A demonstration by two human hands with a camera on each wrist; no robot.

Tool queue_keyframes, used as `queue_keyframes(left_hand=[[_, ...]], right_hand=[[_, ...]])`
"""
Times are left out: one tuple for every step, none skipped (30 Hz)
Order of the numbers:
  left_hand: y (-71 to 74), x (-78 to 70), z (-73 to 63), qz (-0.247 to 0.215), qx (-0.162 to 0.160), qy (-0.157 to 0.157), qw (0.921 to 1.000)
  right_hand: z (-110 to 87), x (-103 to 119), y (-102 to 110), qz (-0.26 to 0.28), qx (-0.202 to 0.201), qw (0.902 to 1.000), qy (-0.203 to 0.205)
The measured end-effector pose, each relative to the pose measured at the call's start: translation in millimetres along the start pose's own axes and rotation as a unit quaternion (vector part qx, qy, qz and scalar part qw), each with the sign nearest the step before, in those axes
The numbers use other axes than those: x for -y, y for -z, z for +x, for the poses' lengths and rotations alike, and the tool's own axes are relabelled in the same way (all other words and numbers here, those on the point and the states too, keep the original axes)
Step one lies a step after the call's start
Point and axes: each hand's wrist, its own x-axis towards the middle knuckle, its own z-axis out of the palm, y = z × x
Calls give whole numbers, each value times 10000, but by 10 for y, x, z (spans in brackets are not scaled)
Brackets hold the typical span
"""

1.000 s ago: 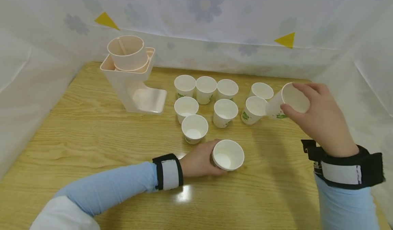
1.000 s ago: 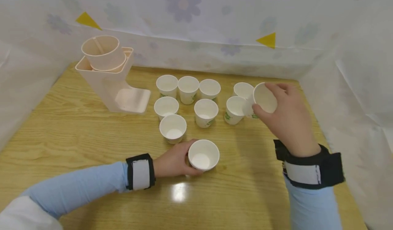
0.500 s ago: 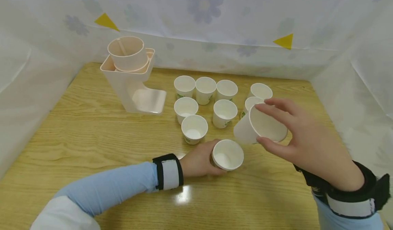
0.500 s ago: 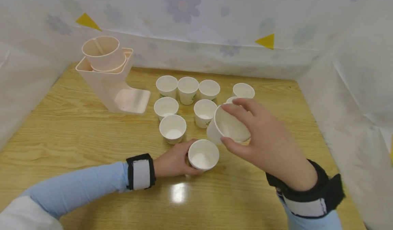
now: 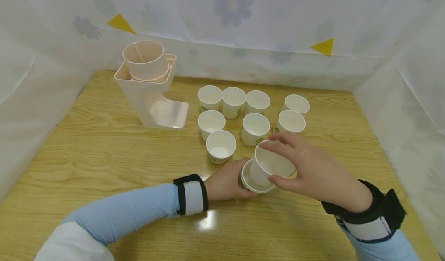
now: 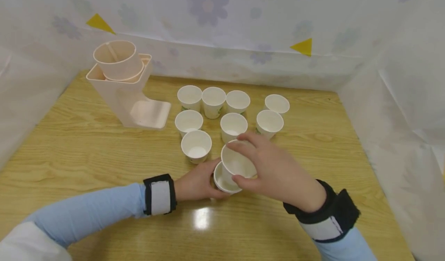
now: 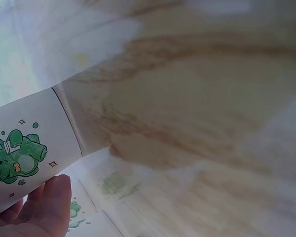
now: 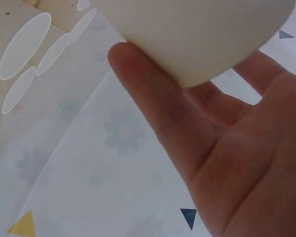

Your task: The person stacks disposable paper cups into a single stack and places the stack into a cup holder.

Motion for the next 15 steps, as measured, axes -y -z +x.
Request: queue_keyframes(left_hand=[[-1, -1, 1, 10, 1, -10, 10000], [-1, -1, 2, 20, 5, -13, 10000], [-1, 0, 3, 27, 10, -13, 10000], [-2, 4, 4, 43, 13, -18, 10000], [-3, 6, 5, 51, 18, -15, 10000], [-3, 7, 6, 62, 24, -14, 10000], [-3, 8, 7, 67, 32, -8, 10000], [-2, 8, 8, 65, 44, 1, 10000], [-1, 8, 9, 71, 54, 4, 10000], [-1, 9, 10, 70, 67, 9, 10000], [1, 5, 9, 74, 77, 22, 9999], [1, 5, 9, 76, 84, 28, 9999], [1, 4, 8, 74, 92, 37, 9999], [1, 4, 8, 80, 94, 40, 9999], [1, 4, 7, 88, 96, 40, 9999]], right_hand=[[4, -3, -13, 17, 19, 10000, 22], [7, -6, -23, 5, 31, 10000, 40], [7, -10, -31, -2, 52, 10000, 41], [8, -13, -36, 2, 58, 10000, 53], [9, -15, -41, 21, 77, 9999, 68], [8, -18, -46, 13, 93, 9999, 82], [7, -20, -48, 15, 121, 9999, 90], [6, -24, -51, 13, 144, 9998, 101], [7, -29, -55, 9, 172, 9998, 122], [9, -33, -60, 4, 214, 9997, 143], [12, -37, -67, -3, 253, 9995, 175], [15, -42, -76, -11, 285, 9994, 214], [19, -47, -86, -17, 315, 9992, 250], [24, -53, -98, -24, 344, 9990, 288], [29, -58, -111, -40, 383, 9988, 318]])
